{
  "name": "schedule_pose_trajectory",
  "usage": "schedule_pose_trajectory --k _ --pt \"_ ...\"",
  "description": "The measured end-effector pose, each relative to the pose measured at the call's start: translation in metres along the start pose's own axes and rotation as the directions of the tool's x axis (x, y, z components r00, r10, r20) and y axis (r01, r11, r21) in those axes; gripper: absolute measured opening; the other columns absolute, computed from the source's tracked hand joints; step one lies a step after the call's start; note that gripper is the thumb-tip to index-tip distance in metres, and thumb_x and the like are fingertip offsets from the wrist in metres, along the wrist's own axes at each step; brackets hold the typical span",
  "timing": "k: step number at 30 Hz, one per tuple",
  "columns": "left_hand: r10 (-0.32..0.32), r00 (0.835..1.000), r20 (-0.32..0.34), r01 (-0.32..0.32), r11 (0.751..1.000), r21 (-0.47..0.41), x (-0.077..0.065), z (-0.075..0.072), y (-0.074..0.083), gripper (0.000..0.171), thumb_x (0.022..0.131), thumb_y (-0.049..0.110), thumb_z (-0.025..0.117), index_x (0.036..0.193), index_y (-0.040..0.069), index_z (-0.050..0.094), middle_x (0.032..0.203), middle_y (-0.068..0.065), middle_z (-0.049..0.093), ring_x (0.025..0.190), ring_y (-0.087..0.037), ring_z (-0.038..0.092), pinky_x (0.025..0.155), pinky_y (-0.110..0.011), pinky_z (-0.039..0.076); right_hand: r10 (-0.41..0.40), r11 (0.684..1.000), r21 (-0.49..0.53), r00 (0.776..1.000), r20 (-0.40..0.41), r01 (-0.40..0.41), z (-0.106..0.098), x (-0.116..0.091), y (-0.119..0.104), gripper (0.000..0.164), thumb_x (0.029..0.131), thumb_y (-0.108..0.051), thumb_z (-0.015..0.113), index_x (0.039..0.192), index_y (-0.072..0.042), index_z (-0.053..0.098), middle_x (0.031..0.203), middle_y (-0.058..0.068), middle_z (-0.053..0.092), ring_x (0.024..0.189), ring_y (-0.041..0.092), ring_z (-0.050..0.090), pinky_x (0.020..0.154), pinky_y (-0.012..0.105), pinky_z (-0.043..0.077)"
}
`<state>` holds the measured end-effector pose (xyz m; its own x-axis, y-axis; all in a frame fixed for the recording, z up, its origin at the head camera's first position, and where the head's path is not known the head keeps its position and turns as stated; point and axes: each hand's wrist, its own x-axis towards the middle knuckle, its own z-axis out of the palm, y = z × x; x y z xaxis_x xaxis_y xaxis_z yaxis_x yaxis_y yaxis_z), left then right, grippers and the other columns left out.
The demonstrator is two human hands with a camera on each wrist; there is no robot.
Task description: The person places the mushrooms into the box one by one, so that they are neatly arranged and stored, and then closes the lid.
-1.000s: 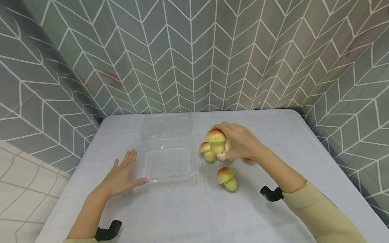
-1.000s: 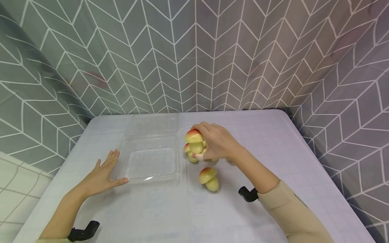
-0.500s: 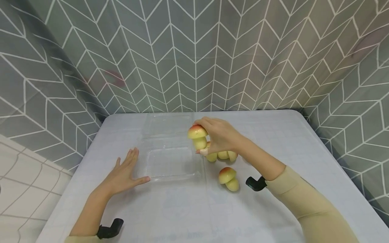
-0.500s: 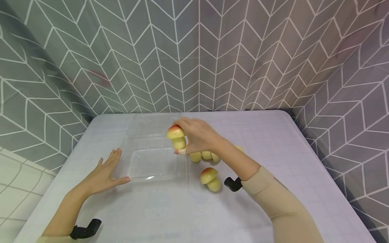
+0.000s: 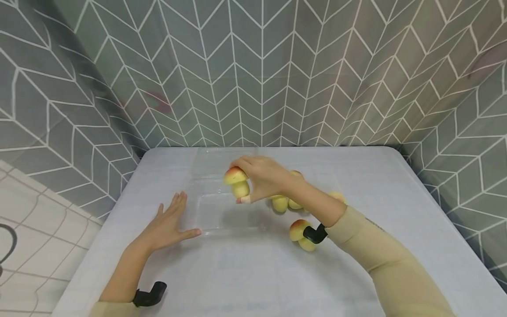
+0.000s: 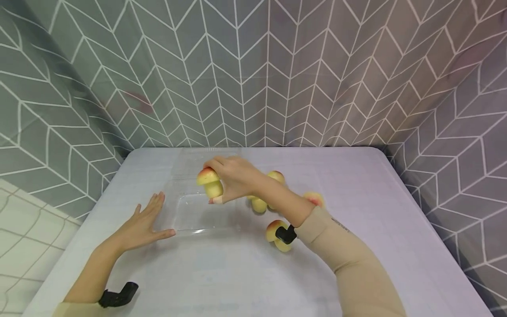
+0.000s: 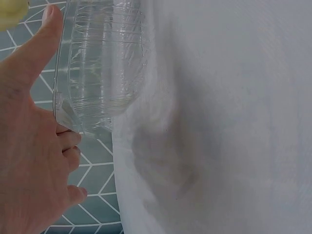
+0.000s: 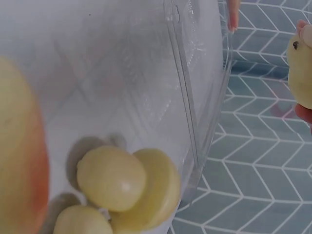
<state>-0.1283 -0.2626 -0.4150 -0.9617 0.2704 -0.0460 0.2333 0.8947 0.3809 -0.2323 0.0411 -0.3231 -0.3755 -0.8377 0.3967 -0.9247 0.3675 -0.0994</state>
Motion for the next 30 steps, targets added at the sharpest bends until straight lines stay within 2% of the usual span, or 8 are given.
schedule_pose_trajectory --k 8,16,24,30 --pt "-0.006 1.000 0.005 0.006 1.000 0.004 -0.001 0.002 -0.002 0.117 0.077 0.062 0.069 0.150 -0.009 0.010 0.157 -0.026 0.008 0.145 -0.040 0.005 0.108 -0.067 0.004 -0.025 1.000 0.002 0.997 0.074 0.025 0.016 0.028 -0.009 0.073 0.066 -0.054 0.078 0.120 -0.011 0.055 0.102 -0.003 0.060 0.080 0.010 0.056 0.073 0.027 0.047" --pt "0.002 1.000 0.011 -0.002 1.000 -0.018 -0.002 0.002 -0.003 0.118 0.078 0.063 0.068 0.150 -0.009 0.008 0.157 -0.027 0.007 0.144 -0.041 0.005 0.108 -0.068 0.003 -0.060 0.998 -0.017 0.988 0.140 0.063 0.030 0.053 -0.017 0.073 0.066 -0.056 0.077 0.121 -0.013 0.054 0.104 -0.004 0.060 0.081 0.009 0.055 0.070 0.024 0.047" --pt "-0.007 1.000 0.016 0.007 1.000 -0.013 -0.003 0.000 -0.001 0.119 0.078 0.066 0.065 0.150 -0.009 0.007 0.157 -0.026 0.006 0.145 -0.039 0.004 0.109 -0.067 0.003 -0.041 0.998 -0.031 0.971 0.238 0.049 0.041 0.069 -0.018 0.074 0.068 -0.056 0.076 0.123 -0.013 0.053 0.107 -0.003 0.060 0.080 0.009 0.056 0.070 0.023 0.047" --pt "-0.012 1.000 0.024 0.013 1.000 -0.011 -0.002 0.000 -0.004 0.119 0.078 0.065 0.066 0.150 -0.009 0.007 0.157 -0.026 0.006 0.145 -0.039 0.004 0.109 -0.067 0.003 -0.046 0.998 -0.033 0.954 0.296 0.058 0.059 0.079 -0.015 0.072 0.068 -0.055 0.076 0.122 -0.013 0.055 0.105 -0.002 0.060 0.078 0.008 0.057 0.068 0.021 0.048"
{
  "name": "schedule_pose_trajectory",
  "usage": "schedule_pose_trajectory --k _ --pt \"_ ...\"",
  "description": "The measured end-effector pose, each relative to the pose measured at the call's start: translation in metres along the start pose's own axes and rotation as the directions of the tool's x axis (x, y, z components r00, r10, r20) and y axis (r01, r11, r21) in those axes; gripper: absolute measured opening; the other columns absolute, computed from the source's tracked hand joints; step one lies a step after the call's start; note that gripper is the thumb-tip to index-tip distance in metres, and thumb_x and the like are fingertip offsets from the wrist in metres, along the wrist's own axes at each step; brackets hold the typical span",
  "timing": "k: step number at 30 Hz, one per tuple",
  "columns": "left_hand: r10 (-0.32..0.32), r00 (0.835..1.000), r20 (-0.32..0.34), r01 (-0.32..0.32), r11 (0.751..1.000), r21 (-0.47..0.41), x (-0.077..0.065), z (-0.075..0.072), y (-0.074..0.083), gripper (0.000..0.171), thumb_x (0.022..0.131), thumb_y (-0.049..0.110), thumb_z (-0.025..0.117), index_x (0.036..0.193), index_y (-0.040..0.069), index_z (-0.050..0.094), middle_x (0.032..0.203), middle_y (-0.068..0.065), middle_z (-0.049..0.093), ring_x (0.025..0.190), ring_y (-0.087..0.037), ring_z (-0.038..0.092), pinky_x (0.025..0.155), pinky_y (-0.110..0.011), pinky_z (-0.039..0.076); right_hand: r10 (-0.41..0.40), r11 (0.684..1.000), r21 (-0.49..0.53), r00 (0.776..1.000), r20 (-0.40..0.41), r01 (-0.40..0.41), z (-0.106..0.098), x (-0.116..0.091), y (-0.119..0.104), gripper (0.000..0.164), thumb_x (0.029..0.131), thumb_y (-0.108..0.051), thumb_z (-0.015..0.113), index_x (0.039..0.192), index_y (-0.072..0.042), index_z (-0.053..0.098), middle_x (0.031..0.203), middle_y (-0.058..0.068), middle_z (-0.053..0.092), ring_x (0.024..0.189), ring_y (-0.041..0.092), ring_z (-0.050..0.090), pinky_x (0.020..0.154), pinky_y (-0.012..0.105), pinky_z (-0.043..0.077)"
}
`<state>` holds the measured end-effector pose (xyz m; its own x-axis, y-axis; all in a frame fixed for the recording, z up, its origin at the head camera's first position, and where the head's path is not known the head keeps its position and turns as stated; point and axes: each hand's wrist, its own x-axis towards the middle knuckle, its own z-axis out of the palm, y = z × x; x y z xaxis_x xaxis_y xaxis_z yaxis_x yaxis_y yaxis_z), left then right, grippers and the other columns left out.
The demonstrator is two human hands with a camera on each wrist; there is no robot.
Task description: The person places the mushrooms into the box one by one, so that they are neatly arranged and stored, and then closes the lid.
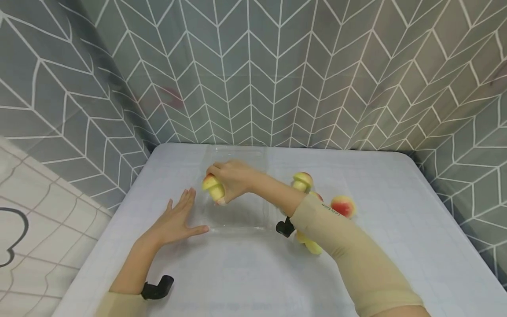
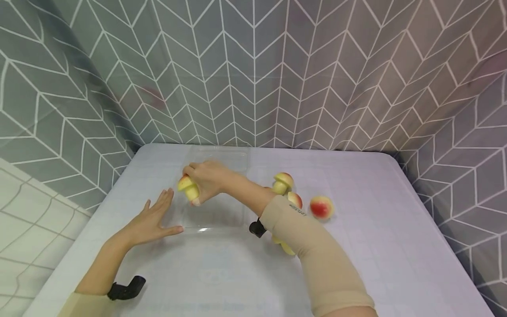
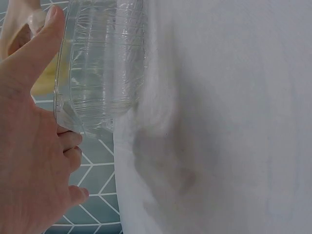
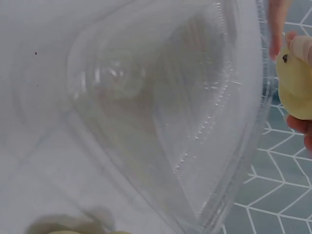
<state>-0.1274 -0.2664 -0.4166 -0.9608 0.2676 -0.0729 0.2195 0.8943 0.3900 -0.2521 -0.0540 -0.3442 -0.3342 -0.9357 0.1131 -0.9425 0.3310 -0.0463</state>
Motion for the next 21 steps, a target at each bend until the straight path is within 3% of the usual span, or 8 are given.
schedule_pose_trajectory --k 4,13,21 --pt "0.005 1.000 -0.002 -0.005 1.000 0.007 0.000 0.000 0.000 0.118 0.078 0.065 0.066 0.150 -0.009 0.008 0.157 -0.026 0.007 0.145 -0.039 0.005 0.108 -0.067 0.003 0.010 1.000 -0.024 0.999 0.040 -0.009 0.012 0.007 0.001 0.072 0.069 -0.055 0.075 0.123 -0.012 0.055 0.104 -0.002 0.061 0.079 0.008 0.057 0.070 0.022 0.049" --pt "0.012 1.000 0.001 -0.012 1.000 -0.010 0.001 0.002 0.002 0.118 0.078 0.067 0.065 0.150 -0.010 0.010 0.157 -0.025 0.008 0.145 -0.039 0.006 0.108 -0.068 0.003 0.013 0.974 -0.226 0.986 0.165 0.025 0.043 0.019 0.000 0.069 0.074 -0.045 0.071 0.130 -0.010 0.050 0.114 0.001 0.056 0.096 0.016 0.060 0.086 0.027 0.050" --pt "0.004 1.000 0.007 -0.004 1.000 0.007 0.000 -0.001 0.003 0.117 0.078 0.066 0.064 0.150 -0.010 0.011 0.157 -0.025 0.008 0.145 -0.039 0.006 0.108 -0.068 0.003 0.009 0.948 -0.313 0.977 0.213 0.060 0.055 0.019 -0.003 0.079 0.077 -0.045 0.075 0.141 -0.011 0.044 0.129 0.001 0.043 0.097 0.017 0.057 0.085 0.025 0.049"
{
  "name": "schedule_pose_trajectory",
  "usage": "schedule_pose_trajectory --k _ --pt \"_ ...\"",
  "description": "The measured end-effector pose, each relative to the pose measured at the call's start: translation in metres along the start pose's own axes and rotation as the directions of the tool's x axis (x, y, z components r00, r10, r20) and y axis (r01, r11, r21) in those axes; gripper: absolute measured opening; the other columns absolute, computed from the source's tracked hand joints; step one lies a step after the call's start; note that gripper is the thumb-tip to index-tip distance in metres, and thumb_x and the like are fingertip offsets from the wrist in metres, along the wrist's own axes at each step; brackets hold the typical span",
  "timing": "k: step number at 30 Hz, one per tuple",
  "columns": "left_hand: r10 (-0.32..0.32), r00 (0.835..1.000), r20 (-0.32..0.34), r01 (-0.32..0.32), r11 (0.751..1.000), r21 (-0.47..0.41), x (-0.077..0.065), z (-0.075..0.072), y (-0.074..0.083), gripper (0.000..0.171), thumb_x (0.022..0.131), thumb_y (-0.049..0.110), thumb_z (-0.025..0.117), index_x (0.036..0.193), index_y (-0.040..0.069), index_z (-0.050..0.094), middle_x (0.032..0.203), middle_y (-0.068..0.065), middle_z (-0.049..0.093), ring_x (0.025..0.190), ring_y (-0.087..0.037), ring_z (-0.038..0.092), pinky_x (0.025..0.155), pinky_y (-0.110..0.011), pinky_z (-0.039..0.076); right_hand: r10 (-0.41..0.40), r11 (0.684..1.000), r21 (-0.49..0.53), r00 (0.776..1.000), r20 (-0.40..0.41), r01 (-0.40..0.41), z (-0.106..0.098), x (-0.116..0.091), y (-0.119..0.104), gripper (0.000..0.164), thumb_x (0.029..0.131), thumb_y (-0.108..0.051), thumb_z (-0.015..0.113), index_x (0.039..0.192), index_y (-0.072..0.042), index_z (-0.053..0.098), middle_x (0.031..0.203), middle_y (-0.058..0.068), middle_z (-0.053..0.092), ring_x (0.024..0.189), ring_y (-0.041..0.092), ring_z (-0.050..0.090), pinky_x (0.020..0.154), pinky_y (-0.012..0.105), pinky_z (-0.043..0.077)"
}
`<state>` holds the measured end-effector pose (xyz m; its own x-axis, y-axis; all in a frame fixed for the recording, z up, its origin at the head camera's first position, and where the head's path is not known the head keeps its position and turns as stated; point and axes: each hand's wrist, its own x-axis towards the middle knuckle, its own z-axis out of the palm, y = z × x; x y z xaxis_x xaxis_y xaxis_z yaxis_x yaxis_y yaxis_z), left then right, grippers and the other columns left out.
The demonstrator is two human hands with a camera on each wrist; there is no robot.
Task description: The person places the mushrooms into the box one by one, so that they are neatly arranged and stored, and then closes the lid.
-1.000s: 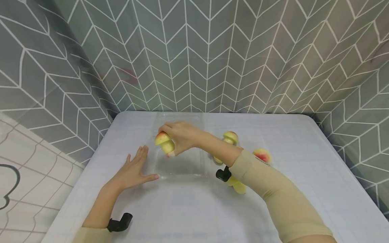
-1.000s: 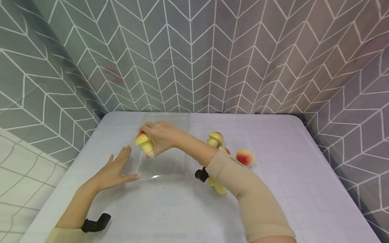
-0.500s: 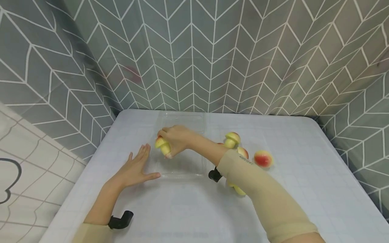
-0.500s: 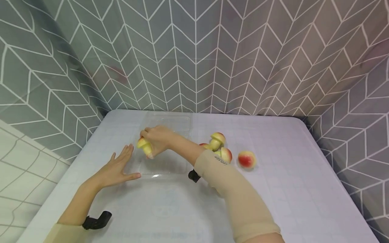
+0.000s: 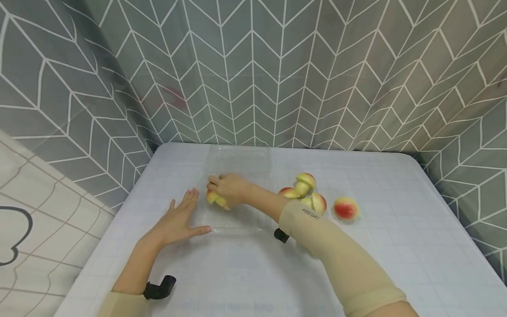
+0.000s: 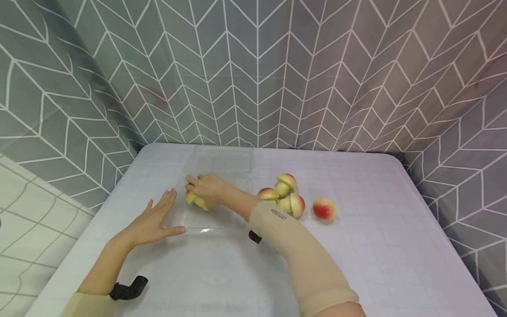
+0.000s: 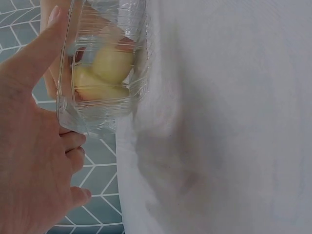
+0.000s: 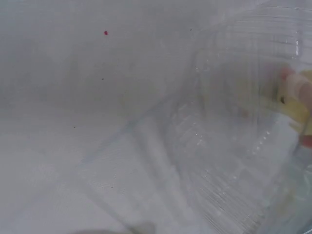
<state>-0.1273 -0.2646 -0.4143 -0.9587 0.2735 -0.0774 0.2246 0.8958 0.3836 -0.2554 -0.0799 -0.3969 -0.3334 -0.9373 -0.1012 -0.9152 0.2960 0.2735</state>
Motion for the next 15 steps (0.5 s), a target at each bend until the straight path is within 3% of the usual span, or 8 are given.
schedule_pose_trajectory --k 4,8,15 --pt "0.012 1.000 -0.012 -0.012 1.000 0.001 0.001 -0.001 0.001 0.116 0.079 0.064 0.065 0.149 -0.011 0.012 0.156 -0.026 0.009 0.144 -0.040 0.007 0.107 -0.069 0.004 0.010 0.998 -0.060 1.000 -0.001 -0.010 0.000 -0.002 0.000 0.084 0.078 -0.050 0.073 0.146 -0.015 0.039 0.130 0.001 0.044 0.095 0.017 0.058 0.078 0.027 0.051" --pt "0.016 1.000 -0.013 -0.016 1.000 0.007 0.001 0.000 0.001 0.115 0.079 0.064 0.065 0.149 -0.011 0.012 0.156 -0.027 0.010 0.144 -0.041 0.008 0.107 -0.070 0.005 0.022 0.998 -0.053 1.000 -0.004 -0.022 -0.002 -0.006 0.000 0.087 0.078 -0.054 0.072 0.147 -0.017 0.037 0.131 0.000 0.044 0.098 0.018 0.058 0.079 0.030 0.051" --pt "0.008 1.000 -0.002 -0.008 1.000 0.002 0.000 0.000 0.000 0.116 0.079 0.063 0.066 0.149 -0.011 0.010 0.156 -0.027 0.009 0.144 -0.041 0.006 0.107 -0.069 0.005 0.118 0.979 0.177 0.991 -0.070 -0.104 -0.011 -0.028 0.005 0.087 0.072 -0.055 0.077 0.144 -0.019 0.042 0.129 -0.001 0.049 0.107 0.020 0.057 0.090 0.034 0.048"
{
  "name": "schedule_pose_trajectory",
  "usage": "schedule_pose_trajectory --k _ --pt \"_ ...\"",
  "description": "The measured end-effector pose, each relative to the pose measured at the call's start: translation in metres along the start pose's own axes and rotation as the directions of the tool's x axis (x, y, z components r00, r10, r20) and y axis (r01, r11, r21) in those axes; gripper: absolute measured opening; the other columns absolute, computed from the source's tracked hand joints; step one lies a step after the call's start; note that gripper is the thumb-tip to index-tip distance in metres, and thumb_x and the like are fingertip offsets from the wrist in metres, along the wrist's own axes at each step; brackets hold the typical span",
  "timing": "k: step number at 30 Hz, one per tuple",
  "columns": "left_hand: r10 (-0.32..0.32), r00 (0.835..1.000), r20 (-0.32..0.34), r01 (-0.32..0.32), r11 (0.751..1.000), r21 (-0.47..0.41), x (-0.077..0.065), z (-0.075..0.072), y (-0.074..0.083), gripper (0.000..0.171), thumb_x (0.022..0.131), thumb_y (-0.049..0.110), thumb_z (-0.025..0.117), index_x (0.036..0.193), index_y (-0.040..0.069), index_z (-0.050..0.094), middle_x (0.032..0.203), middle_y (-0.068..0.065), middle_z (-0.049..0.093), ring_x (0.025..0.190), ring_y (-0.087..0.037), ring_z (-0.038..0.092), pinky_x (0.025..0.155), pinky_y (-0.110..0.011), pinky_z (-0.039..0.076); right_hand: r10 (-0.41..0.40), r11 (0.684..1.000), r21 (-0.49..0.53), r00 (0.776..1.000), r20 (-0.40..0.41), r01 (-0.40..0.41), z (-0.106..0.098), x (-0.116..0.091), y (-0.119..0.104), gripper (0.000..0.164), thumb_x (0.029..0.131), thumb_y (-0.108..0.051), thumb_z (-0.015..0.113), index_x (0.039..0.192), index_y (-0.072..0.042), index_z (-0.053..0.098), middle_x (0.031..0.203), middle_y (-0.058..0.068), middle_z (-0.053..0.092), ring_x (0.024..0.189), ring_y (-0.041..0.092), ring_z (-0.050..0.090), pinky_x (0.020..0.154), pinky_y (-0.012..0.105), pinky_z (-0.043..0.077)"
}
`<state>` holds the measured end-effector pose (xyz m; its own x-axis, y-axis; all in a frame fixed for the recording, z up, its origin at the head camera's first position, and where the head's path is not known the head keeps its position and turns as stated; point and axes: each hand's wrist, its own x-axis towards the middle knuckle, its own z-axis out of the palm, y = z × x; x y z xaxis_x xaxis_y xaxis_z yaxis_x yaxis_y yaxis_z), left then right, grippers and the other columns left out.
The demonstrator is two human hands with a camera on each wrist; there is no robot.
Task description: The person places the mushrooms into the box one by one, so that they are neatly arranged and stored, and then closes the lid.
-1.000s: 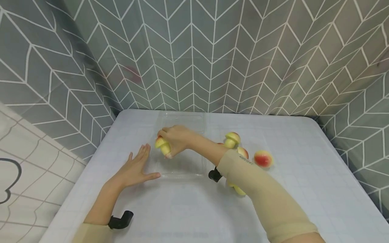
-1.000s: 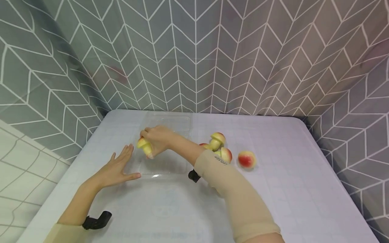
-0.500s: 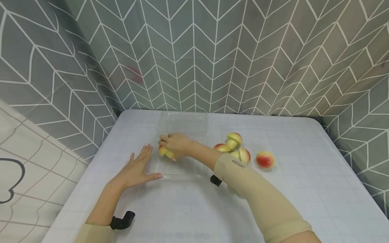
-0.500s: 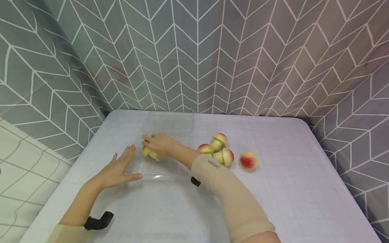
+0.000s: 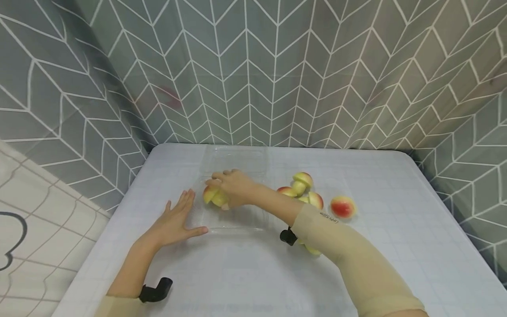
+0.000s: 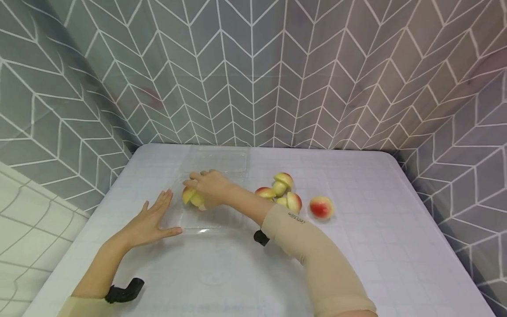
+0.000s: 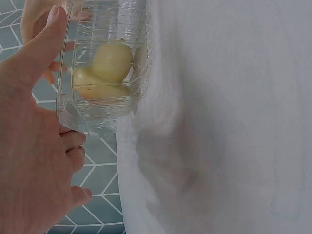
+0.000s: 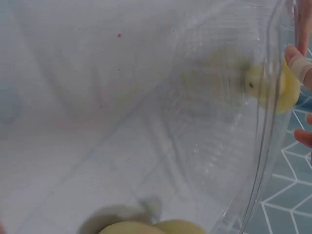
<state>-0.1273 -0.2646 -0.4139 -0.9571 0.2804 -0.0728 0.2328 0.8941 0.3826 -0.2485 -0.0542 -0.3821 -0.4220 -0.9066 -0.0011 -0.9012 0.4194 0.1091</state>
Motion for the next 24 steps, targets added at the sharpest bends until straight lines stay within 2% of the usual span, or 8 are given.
schedule_pose_trajectory --k 5,10,14,18,24 --pt "0.001 1.000 -0.004 -0.001 1.000 -0.007 0.000 -0.001 0.001 0.117 0.079 0.064 0.066 0.149 -0.011 0.010 0.156 -0.028 0.008 0.144 -0.041 0.006 0.107 -0.068 0.005 0.076 0.986 0.150 0.996 -0.044 -0.069 -0.007 -0.023 0.008 0.088 0.071 -0.056 0.079 0.143 -0.019 0.044 0.128 -0.001 0.052 0.111 0.019 0.056 0.093 0.035 0.047" --pt "0.001 1.000 -0.004 -0.001 1.000 -0.017 0.000 0.000 0.001 0.116 0.079 0.062 0.067 0.149 -0.011 0.010 0.156 -0.028 0.008 0.144 -0.042 0.006 0.107 -0.069 0.004 0.092 0.964 0.258 0.987 -0.132 -0.056 -0.009 -0.044 0.014 0.085 0.071 -0.056 0.079 0.140 -0.017 0.048 0.121 0.001 0.054 0.106 0.020 0.056 0.083 0.036 0.051" --pt "-0.004 1.000 0.002 0.004 1.000 -0.025 0.001 0.000 0.002 0.116 0.078 0.062 0.067 0.149 -0.011 0.010 0.156 -0.028 0.007 0.144 -0.041 0.005 0.107 -0.069 0.003 0.096 0.952 0.306 0.976 -0.198 -0.031 -0.012 -0.060 0.018 0.083 0.070 -0.057 0.079 0.136 -0.017 0.050 0.114 0.000 0.054 0.100 0.016 0.053 0.077 0.032 0.050" --pt "-0.006 1.000 0.005 0.006 1.000 -0.025 0.001 0.000 0.001 0.117 0.078 0.063 0.067 0.149 -0.011 0.009 0.156 -0.028 0.007 0.145 -0.041 0.004 0.108 -0.068 0.003 0.108 0.939 0.343 0.965 -0.238 -0.021 -0.017 -0.075 0.019 0.083 0.069 -0.057 0.080 0.135 -0.018 0.052 0.109 -0.003 0.054 0.099 0.012 0.052 0.076 0.028 0.048" --pt "-0.004 1.000 0.001 0.004 1.000 -0.022 0.002 0.001 -0.001 0.118 0.078 0.063 0.067 0.149 -0.011 0.008 0.156 -0.028 0.007 0.145 -0.041 0.005 0.108 -0.068 0.004 0.125 0.929 0.369 0.943 -0.307 -0.003 -0.021 -0.093 0.023 0.077 0.065 -0.053 0.084 0.128 -0.016 0.058 0.104 -0.003 0.055 0.099 0.011 0.055 0.073 0.029 0.049"
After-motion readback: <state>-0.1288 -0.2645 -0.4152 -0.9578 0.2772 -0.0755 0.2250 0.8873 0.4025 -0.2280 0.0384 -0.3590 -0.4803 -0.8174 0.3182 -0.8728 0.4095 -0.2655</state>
